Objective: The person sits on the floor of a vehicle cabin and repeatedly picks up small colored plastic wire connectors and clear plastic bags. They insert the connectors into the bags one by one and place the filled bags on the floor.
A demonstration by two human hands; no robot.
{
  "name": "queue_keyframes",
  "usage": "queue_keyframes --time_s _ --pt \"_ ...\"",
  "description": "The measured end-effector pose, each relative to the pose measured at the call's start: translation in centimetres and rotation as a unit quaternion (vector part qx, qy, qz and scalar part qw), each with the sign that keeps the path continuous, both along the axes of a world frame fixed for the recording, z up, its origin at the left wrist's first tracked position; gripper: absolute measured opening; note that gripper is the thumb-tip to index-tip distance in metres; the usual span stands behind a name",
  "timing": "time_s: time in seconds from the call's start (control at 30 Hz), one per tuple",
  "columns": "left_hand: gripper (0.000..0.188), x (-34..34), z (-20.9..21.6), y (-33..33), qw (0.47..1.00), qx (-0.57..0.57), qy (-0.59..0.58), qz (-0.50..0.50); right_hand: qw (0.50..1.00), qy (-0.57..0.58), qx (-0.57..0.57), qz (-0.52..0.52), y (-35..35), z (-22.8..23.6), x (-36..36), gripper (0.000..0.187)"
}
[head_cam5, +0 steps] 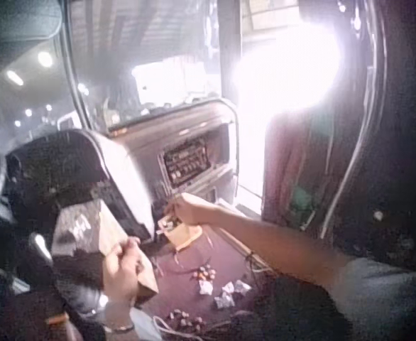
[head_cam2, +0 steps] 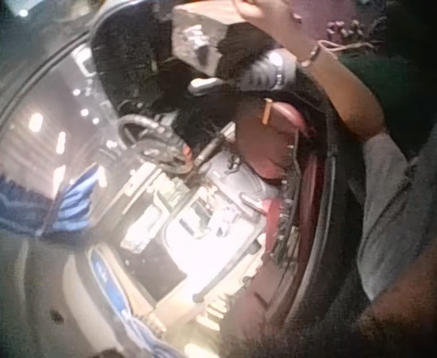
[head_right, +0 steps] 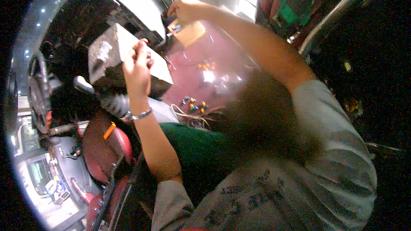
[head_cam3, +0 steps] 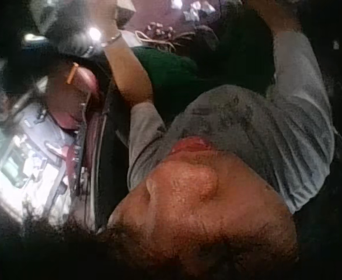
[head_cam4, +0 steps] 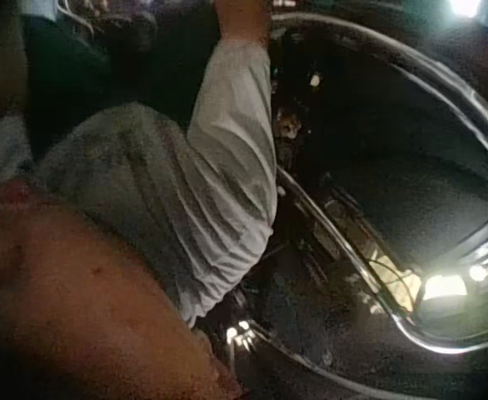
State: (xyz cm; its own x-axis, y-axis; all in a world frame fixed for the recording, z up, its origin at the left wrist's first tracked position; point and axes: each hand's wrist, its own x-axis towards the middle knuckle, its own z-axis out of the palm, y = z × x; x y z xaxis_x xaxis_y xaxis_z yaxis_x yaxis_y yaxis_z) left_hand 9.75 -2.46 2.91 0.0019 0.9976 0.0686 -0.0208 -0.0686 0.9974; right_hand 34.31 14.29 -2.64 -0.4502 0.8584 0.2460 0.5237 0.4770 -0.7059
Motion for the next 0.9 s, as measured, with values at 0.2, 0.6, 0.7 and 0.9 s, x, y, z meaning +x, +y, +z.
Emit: queue_keyframes --time_s 0.2,0.6,0.7,0.9 --pt "0.030 4.3 -0.4 -0.2 0.993 0.106 -0.046 -0.017 0.973 0.217 0.075 -0.036 -19.6 9.2 1.9 0.018" --pt "0.030 7.6 -0.9 -1.5 0.989 0.059 -0.086 -0.101 0.987 0.150 0.059 -0.024 -19.9 8.2 4.6 0.011" --pt "0.031 8.0 -0.5 -1.6 0.989 0.078 -0.094 -0.086 0.957 0.049 0.286 0.007 -18.6 6.9 5.3 0.011" --pt "0.025 8.1 -0.7 -1.5 0.987 0.128 -0.048 -0.081 0.974 0.155 0.167 0.001 -18.8 6.6 5.2 0.010"
